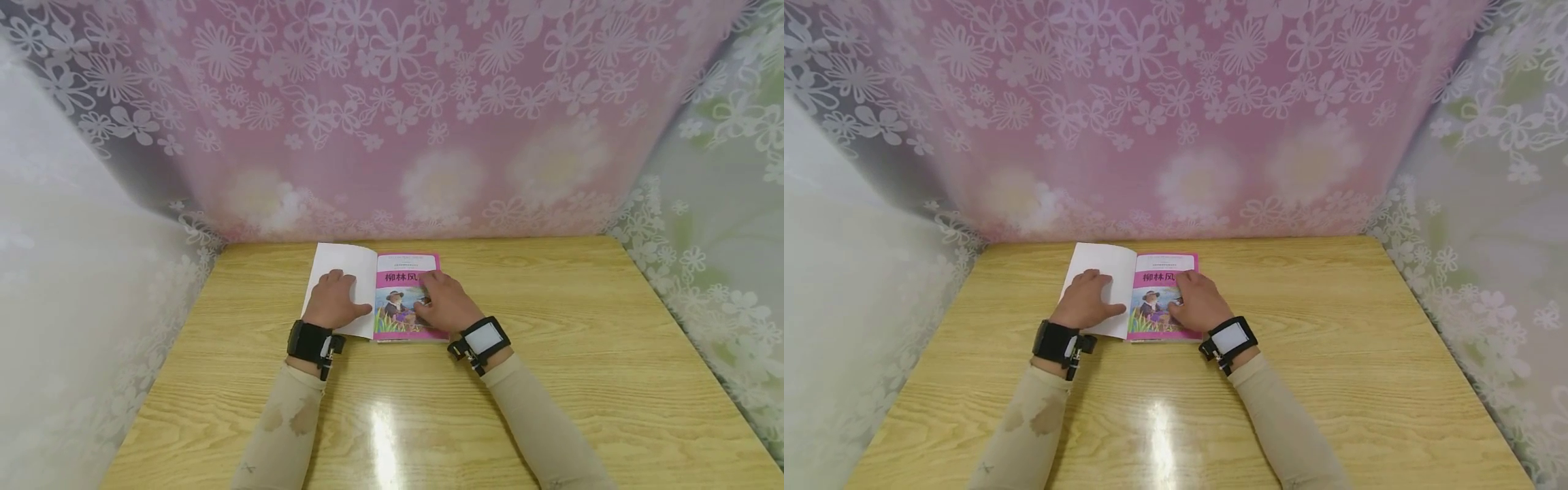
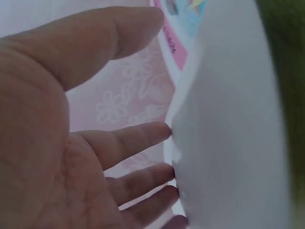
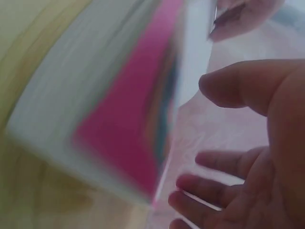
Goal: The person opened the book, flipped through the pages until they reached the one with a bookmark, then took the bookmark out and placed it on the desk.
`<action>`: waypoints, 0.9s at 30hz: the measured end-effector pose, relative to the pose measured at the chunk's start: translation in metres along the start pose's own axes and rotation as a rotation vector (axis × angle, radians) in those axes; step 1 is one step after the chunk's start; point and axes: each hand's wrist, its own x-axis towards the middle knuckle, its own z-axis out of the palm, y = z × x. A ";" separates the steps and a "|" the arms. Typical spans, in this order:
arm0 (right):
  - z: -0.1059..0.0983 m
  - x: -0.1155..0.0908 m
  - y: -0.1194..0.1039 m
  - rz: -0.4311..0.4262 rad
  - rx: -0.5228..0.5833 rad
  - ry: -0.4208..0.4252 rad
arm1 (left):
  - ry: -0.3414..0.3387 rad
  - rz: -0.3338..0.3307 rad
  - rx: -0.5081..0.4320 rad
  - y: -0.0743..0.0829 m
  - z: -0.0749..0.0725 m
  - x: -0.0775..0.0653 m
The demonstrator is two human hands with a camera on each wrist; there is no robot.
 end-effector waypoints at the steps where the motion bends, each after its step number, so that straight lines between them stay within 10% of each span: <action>1: 0.000 0.000 0.003 0.026 0.002 0.004 | -0.004 -0.016 -0.011 0.000 0.002 0.001; 27: 0.011 0.001 0.016 0.204 -0.026 -0.012 | -0.109 -0.087 -0.047 -0.007 0.020 0.005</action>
